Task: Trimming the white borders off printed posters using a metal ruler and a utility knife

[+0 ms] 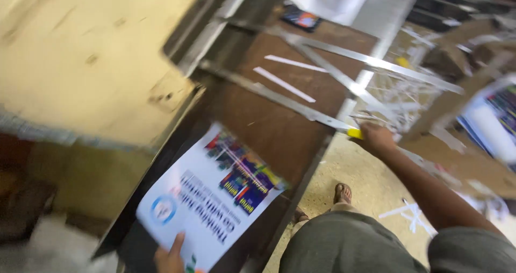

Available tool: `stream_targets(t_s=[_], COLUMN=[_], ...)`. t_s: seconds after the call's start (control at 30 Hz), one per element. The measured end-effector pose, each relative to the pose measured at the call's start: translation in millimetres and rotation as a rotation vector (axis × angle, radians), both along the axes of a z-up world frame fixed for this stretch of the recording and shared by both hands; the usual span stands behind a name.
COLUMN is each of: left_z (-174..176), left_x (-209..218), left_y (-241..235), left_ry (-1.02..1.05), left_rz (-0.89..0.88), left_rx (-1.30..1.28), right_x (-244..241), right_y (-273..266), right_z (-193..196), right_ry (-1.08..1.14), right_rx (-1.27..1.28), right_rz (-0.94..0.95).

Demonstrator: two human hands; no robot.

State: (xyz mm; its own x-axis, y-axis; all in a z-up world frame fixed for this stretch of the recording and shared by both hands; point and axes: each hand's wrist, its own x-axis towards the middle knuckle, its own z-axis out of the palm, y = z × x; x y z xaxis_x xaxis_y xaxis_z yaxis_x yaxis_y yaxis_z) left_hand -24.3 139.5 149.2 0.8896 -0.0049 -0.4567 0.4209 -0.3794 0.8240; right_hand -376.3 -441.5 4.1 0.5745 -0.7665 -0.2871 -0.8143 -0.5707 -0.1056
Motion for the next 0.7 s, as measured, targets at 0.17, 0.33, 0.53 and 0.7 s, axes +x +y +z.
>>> stream_targets(t_s=[0.17,0.33,0.53,0.7], left_z=[7.8,-2.1,-77.4,-152.1], left_x=[-3.2,-48.7,-210.1,-403.4], left_y=[-107.6,-243.8,-410.5,-570.7], left_ry=[0.009,-0.02,0.17,0.328], left_rz=[-0.297,-0.703,-0.858,-0.928], left_rx=[0.029,0.228,-0.119,-0.405], right_x=[-35.2,-155.7,-373.5,-484.8], right_y=[16.2,-0.6,13.2,85.6], right_z=[42.1,53.8,42.6,-5.7], right_ry=[-0.567,-0.575,-0.408,-0.264], right_rx=[-0.487,-0.718,-0.273,-0.018], right_rz=[0.078,-0.355,-1.043,-1.263])
